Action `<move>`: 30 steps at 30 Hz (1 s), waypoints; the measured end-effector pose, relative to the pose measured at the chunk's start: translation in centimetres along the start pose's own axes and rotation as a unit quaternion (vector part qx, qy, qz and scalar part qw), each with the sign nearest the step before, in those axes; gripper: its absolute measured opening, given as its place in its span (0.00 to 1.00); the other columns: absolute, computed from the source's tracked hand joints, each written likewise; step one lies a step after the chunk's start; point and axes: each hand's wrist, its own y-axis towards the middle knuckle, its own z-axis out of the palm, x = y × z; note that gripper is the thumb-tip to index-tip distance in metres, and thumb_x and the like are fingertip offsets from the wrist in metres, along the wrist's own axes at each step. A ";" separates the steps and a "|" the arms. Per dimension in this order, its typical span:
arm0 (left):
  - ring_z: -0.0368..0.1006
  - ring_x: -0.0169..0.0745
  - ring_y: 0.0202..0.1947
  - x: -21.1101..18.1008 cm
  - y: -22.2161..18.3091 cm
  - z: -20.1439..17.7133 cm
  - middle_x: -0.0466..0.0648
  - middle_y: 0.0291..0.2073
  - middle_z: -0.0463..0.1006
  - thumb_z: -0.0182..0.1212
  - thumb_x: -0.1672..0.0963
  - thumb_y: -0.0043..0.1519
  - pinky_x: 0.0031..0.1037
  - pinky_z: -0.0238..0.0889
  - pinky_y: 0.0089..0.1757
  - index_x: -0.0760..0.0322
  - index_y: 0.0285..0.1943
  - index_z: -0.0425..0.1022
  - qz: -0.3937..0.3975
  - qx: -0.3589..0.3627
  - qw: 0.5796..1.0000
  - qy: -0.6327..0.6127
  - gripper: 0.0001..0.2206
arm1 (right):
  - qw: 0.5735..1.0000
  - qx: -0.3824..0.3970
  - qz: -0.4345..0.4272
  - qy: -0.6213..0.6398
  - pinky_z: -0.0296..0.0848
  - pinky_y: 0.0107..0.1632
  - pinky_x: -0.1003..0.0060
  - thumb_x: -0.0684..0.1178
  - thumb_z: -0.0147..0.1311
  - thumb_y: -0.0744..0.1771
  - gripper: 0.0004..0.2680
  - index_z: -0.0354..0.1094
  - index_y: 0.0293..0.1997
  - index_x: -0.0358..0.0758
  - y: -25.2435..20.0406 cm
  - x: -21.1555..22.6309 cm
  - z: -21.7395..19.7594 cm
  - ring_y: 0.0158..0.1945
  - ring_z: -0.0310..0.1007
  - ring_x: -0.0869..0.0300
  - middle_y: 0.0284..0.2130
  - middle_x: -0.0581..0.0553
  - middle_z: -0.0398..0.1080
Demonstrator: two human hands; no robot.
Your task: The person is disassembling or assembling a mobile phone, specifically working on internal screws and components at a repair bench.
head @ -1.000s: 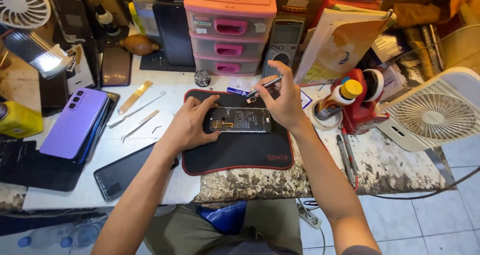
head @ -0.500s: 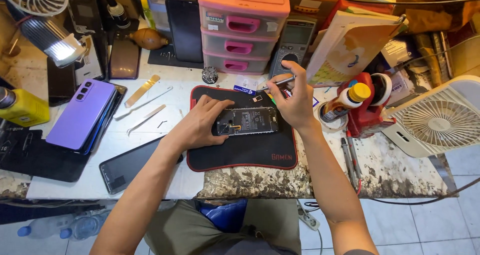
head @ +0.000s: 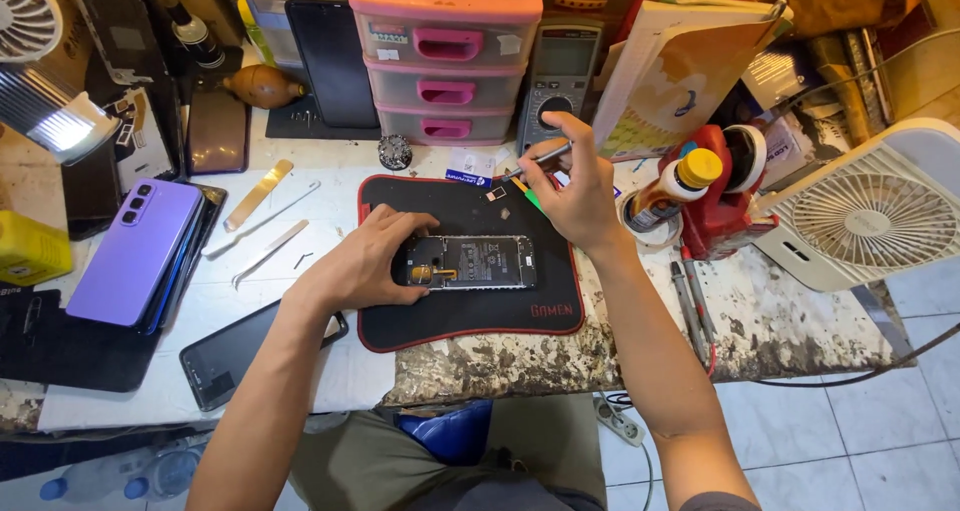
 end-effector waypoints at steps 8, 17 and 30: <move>0.75 0.55 0.48 -0.1 4.8 2.1 0.57 0.44 0.82 0.69 0.56 0.58 0.37 0.71 0.48 0.67 0.55 0.79 0.105 -0.055 0.991 0.065 0.17 | 0.998 0.032 -0.007 -0.046 0.79 0.36 0.61 0.35 0.59 0.68 0.19 0.55 0.66 0.33 0.8 -0.3 -1.3 0.31 0.79 0.53 0.34 0.38 0.77; 0.79 0.50 0.39 2.6 15.3 9.7 0.52 0.34 0.82 0.65 0.63 0.59 0.32 0.75 0.40 0.66 0.42 0.82 0.225 -0.031 0.943 0.242 0.05 | 0.997 -0.039 -0.013 -0.069 0.75 0.32 0.64 0.38 0.60 0.69 0.19 0.54 0.66 0.31 0.6 -1.1 -3.6 0.29 0.79 0.54 0.34 0.38 0.77; 0.80 0.56 0.36 2.8 13.7 8.5 0.54 0.35 0.79 0.63 0.62 0.61 0.35 0.75 0.39 0.66 0.42 0.79 0.213 -0.008 0.951 0.226 0.04 | 0.998 -0.010 -0.046 -0.052 0.79 0.34 0.60 0.35 0.59 0.70 0.18 0.55 0.66 0.32 0.2 -0.8 -3.0 0.32 0.80 0.50 0.34 0.36 0.76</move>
